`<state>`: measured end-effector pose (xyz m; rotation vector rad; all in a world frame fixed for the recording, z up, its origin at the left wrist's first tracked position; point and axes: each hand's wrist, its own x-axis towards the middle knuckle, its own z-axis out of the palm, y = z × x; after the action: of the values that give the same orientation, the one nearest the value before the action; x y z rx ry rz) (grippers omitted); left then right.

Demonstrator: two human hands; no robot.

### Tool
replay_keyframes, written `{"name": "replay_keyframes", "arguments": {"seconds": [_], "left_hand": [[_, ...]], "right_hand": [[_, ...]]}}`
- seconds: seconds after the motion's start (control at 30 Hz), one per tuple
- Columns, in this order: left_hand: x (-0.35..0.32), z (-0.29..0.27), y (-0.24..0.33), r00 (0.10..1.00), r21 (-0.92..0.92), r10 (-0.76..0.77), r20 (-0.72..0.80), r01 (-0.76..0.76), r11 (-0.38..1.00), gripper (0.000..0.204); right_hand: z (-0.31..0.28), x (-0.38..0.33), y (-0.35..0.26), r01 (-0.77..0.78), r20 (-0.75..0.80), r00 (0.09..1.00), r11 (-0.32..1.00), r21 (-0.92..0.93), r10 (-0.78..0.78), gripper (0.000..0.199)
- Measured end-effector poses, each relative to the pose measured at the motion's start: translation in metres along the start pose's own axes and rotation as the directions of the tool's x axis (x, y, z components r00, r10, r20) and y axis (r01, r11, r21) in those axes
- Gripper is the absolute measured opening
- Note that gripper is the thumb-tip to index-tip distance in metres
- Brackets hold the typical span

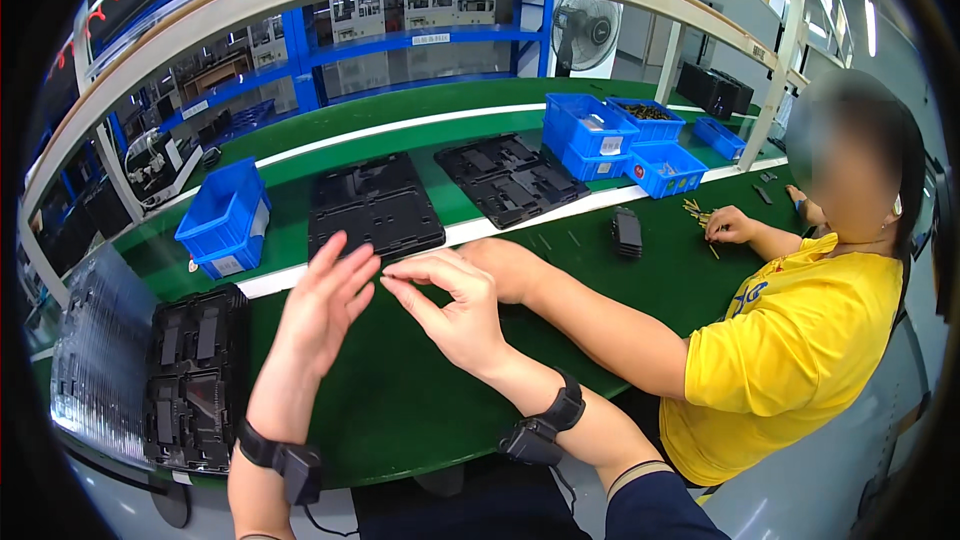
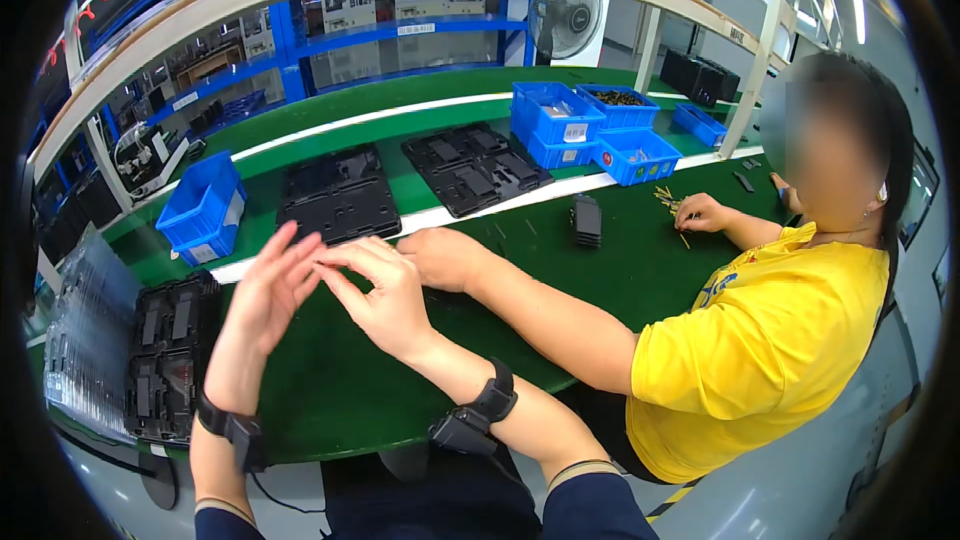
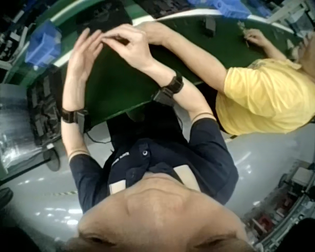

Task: The person is seen attaching small black plastic pieces to a larger base component on a manufacturing line.

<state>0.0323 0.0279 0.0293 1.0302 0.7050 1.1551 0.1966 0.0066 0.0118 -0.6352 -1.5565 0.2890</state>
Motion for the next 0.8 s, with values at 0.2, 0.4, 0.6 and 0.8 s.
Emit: {"name": "replay_keyframes", "arguments": {"seconds": [0.2, 0.4, 0.6, 0.8], "left_hand": [[0.091, 0.038, 0.021, 0.986, -0.064, -0.146, 0.078, 0.151, 0.986, 0.063], [0.176, 0.089, -0.039, 0.848, -0.114, -0.519, 0.107, 0.529, 0.841, 0.091], [0.216, 0.087, -0.082, 0.816, -0.292, -0.575, 0.067, 0.567, 0.770, 0.091], [0.210, 0.092, -0.079, 0.810, -0.287, -0.586, 0.010, 0.564, 0.774, 0.093]], "right_hand": [[-0.003, -0.002, -0.013, 0.139, -0.157, 0.975, 0.984, -0.113, -0.156, 0.012], [-0.016, 0.001, 0.002, 0.032, -0.433, 0.901, 0.999, -0.016, -0.036, 0.013], [-0.085, 0.025, 0.135, -0.491, -0.662, 0.630, 0.869, 0.067, 0.407, 0.017], [-0.146, 0.006, 0.192, -0.692, -0.268, 0.717, 0.614, -0.379, 0.643, 0.019]]}}
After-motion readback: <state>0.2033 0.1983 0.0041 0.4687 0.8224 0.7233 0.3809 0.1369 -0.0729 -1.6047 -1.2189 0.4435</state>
